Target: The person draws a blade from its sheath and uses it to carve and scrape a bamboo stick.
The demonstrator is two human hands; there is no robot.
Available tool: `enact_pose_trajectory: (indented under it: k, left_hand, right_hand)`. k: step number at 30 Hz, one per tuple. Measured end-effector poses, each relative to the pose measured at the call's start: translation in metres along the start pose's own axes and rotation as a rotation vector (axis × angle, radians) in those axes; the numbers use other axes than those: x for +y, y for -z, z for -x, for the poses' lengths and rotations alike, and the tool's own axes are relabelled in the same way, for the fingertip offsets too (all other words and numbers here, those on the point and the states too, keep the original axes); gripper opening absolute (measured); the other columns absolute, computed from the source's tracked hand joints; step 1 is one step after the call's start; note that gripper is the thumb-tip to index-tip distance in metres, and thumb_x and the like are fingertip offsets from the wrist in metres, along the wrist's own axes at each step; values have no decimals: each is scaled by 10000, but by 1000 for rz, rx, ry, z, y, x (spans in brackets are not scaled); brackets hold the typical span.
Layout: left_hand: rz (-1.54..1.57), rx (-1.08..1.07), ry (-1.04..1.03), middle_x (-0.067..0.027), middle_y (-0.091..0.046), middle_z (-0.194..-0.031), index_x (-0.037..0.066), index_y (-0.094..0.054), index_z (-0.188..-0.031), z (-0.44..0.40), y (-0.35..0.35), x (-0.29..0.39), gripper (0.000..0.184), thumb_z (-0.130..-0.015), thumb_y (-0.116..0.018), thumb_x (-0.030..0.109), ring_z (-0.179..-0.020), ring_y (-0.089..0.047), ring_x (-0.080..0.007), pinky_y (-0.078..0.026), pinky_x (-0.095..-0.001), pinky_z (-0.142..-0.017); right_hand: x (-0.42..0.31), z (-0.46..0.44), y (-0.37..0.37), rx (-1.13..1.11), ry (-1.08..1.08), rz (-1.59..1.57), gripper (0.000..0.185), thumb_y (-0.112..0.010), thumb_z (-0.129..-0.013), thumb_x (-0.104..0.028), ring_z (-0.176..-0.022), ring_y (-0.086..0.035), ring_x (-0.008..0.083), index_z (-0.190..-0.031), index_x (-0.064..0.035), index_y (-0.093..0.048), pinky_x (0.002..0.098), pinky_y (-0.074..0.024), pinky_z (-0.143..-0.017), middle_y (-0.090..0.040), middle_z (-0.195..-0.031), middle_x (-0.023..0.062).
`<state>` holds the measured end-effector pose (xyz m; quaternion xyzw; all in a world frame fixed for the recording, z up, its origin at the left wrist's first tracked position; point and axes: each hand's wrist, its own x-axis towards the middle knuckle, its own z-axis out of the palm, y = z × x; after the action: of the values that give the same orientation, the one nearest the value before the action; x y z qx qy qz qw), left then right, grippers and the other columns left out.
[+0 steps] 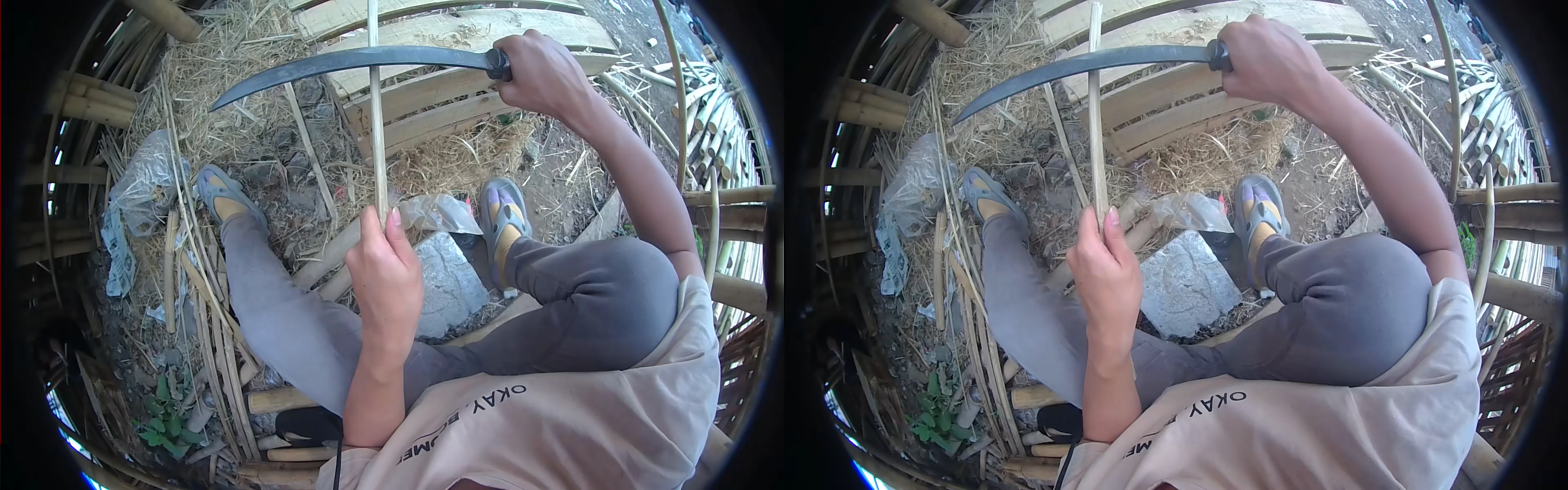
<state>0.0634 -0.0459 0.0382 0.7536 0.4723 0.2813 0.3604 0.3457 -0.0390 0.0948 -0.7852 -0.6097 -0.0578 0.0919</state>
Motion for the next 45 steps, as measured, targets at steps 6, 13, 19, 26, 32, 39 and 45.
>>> enact_pose_trajectory:
  k: [6, 13, 19, 26, 32, 39, 45]
  left_hand:
    - [36, 28, -40, -211, -510, -588, -21, -505, -873, 2, -4, -2, 240, -1028, -506, 162, -538, -536, -437, -367, -478, -512]
    - [14, 35, -66, -207, -529, -601, -20, -523, -901, 2, 4, -2, 206, -1024, -513, 145, -542, -566, -415, -375, -469, -509]
    - [60, 17, -84, -211, -546, -620, -26, -554, -947, 3, -1, -1, 185, -1020, -517, 139, -545, -579, -406, -387, -454, -508]
    - [54, 13, -120, -213, -558, -624, -37, -578, -990, -3, 0, -5, 184, -1020, -522, 136, -525, -578, -376, -384, -436, -497]
    - [47, -26, -82, -198, -539, -598, -43, -579, -996, 0, 0, 2, 186, -1019, -527, 134, -502, -566, -339, -379, -418, -486]
    - [103, 57, -231, -187, -548, -614, -34, -571, -976, 9, -3, 2, 181, -1023, -523, 134, -509, -579, -319, -386, -406, -486]
    - [161, 25, -105, -162, -571, -662, -32, -548, -1009, 5, 1, 1, 179, -1034, -499, 139, -539, -597, -320, -406, -418, -492]
  right_hand:
    - [-34, 11, -9, -119, 136, 13, 205, -681, -601, -107, -626, -670, 385, -767, 8, -712, 436, -571, -647, -660, -665, 213]
    - [-3, -10, 4, 50, 28, -99, 160, -616, -639, -60, -617, -638, 401, -759, 15, -691, 447, -534, -648, -629, -647, 238]
    - [-32, 4, 1, 45, 171, -32, 239, -669, -616, -91, -686, -678, 393, -822, 10, -738, 448, -569, -684, -665, -705, 242]
    - [-20, -9, -3, 27, 128, 9, 228, -705, -581, -110, -669, -673, 400, -770, 17, -710, 455, -562, -651, -660, -681, 230]
    - [-3, -9, -3, 83, 77, 26, 172, -666, -584, -74, -648, -657, 391, -734, 9, -684, 464, -538, -642, -637, -639, 207]
    - [84, -27, 26, 155, -297, 124, 141, -626, -702, -107, -719, -667, 328, -789, -15, -688, 437, -521, -696, -675, -751, 194]
    - [83, -9, -4, 145, -258, -110, 302, -714, -760, -233, -718, -624, 277, -901, 28, -662, 401, -479, -679, -631, -722, 136]
